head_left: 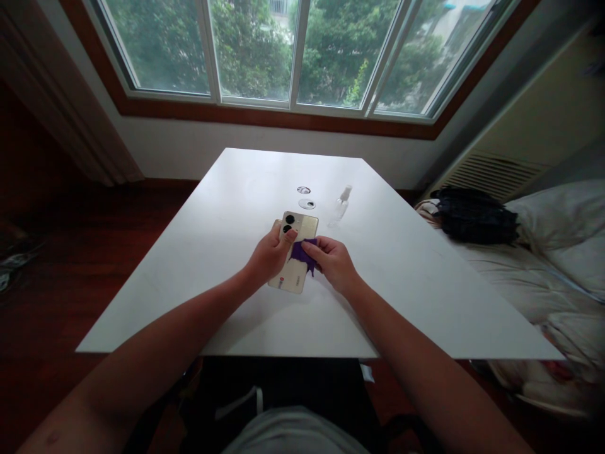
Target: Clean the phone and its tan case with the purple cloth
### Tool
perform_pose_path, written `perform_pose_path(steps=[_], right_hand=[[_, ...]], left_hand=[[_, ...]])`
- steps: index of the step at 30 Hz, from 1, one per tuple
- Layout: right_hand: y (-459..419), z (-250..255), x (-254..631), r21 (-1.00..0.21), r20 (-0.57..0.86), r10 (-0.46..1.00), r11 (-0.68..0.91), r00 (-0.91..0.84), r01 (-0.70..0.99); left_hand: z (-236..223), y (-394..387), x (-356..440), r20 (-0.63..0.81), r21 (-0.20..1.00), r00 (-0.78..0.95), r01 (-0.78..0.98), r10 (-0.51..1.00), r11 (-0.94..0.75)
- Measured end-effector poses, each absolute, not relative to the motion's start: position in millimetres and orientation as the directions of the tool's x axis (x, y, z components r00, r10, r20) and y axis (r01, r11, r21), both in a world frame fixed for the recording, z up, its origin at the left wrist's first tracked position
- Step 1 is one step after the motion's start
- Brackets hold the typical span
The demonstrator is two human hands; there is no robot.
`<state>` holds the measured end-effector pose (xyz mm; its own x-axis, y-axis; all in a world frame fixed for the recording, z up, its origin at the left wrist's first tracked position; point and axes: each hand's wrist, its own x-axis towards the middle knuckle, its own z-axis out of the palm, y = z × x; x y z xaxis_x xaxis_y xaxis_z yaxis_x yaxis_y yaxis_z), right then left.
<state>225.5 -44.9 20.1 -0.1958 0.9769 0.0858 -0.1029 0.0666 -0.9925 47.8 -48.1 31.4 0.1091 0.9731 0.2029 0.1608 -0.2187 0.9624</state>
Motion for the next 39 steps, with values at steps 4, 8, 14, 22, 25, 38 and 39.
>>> perform_pose_path(steps=[4, 8, 14, 22, 25, 38, 39], right_hand=[[-43, 21, 229, -0.990, 0.096, 0.987, 0.081, -0.129, -0.118], [-39, 20, 234, -0.987, 0.102, 0.992, 0.092, -0.069, -0.135], [-37, 21, 237, -0.988, 0.104, 0.991, 0.093, -0.084, -0.123], [-36, 22, 236, -0.987, 0.101, 0.978, 0.077, -0.180, -0.139], [-37, 22, 235, -0.978, 0.073, 0.967, 0.021, -0.243, -0.208], [-40, 33, 233, -0.926, 0.075, 0.950, -0.045, -0.302, -0.374], [-40, 32, 233, -0.930, 0.064, 0.955, -0.049, -0.290, -0.365]], left_hand=[[34, -50, 47, 0.218, 0.931, 0.152, 0.263, 0.964, -0.252], [38, -54, 47, 0.216, 0.896, 0.183, 0.353, 0.959, -0.269], [40, -57, 47, 0.238, 0.863, 0.216, 0.401, 0.947, -0.309], [37, -57, 46, 0.263, 0.823, 0.207, 0.462, 0.942, -0.331], [36, -56, 46, 0.271, 0.812, 0.194, 0.479, 0.943, -0.332], [39, -57, 46, 0.260, 0.829, 0.202, 0.454, 0.944, -0.325], [39, -58, 46, 0.260, 0.831, 0.205, 0.450, 0.944, -0.327]])
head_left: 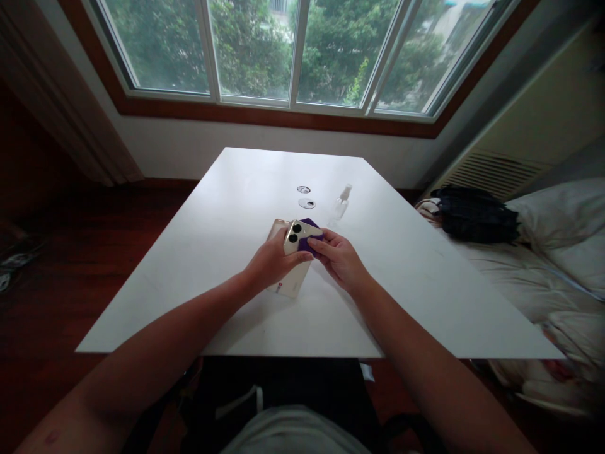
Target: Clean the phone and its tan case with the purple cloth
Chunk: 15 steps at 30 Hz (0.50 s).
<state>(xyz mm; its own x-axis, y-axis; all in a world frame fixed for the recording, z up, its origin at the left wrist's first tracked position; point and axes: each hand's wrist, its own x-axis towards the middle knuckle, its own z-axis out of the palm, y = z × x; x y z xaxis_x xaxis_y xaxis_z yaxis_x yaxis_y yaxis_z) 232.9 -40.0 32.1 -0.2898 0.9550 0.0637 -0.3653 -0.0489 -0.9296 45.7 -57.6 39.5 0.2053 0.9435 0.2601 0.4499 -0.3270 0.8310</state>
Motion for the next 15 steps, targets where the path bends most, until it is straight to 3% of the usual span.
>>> perform_pose_path(steps=[10, 15], right_hand=[[-33.8, 23.8, 234.3, -0.992, 0.093, 0.994, 0.087, -0.065, -0.088], [-35.5, 24.7, 232.7, -0.973, 0.067, 0.979, 0.022, -0.191, -0.230]], left_hand=[[31.8, -58.0, 51.6, 0.221, 0.865, 0.247, 0.398, 0.944, -0.307], [32.7, -56.7, 49.8, 0.254, 0.866, 0.252, 0.370, 0.934, -0.335]])
